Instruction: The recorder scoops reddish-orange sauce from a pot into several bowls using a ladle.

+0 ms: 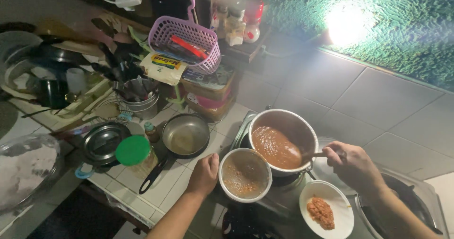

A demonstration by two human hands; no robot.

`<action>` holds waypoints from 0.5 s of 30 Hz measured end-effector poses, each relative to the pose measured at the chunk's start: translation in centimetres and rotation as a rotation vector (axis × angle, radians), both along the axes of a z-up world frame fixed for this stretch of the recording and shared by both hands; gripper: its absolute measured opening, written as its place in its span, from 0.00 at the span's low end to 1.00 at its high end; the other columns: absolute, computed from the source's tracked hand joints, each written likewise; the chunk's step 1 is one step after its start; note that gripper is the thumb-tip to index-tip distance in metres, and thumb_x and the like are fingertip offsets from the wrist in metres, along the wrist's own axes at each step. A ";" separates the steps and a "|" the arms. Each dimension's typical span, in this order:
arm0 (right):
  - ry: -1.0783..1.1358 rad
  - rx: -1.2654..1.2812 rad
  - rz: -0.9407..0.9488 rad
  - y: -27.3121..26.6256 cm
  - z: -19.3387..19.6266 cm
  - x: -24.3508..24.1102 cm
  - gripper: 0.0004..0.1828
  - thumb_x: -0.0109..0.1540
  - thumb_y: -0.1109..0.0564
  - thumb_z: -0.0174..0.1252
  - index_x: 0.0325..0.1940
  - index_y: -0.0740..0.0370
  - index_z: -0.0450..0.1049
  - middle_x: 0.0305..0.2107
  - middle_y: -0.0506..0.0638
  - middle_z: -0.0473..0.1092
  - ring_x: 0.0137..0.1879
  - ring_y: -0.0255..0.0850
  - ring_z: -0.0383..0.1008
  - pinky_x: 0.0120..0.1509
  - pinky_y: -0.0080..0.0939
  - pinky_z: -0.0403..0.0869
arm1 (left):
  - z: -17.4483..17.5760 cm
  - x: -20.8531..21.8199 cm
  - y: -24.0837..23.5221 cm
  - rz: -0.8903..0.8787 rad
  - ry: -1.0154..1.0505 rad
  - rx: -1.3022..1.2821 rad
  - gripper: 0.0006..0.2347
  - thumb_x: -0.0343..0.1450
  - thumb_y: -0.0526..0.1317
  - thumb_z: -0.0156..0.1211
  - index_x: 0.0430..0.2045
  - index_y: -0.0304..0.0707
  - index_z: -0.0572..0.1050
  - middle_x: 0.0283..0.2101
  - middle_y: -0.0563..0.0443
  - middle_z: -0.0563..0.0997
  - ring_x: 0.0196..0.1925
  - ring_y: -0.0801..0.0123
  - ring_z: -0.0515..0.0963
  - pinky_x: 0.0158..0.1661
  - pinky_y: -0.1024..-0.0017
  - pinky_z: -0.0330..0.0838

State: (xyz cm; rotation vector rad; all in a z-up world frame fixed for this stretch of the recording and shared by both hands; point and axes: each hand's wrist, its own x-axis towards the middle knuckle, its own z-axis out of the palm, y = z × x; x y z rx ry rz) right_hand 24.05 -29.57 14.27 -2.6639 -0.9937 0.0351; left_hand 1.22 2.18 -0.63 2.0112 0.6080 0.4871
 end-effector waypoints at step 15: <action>0.156 0.781 -0.197 -3.6 -4.0 -6.3 0.18 0.72 0.52 0.49 0.49 0.67 0.81 0.26 0.59 0.82 0.30 0.45 0.85 0.37 0.38 0.83 | 1.2 1.0 0.8 -0.060 0.002 -0.061 0.20 0.79 0.48 0.38 0.17 0.39 0.67 0.20 0.47 0.74 0.25 0.62 0.71 0.31 0.60 0.61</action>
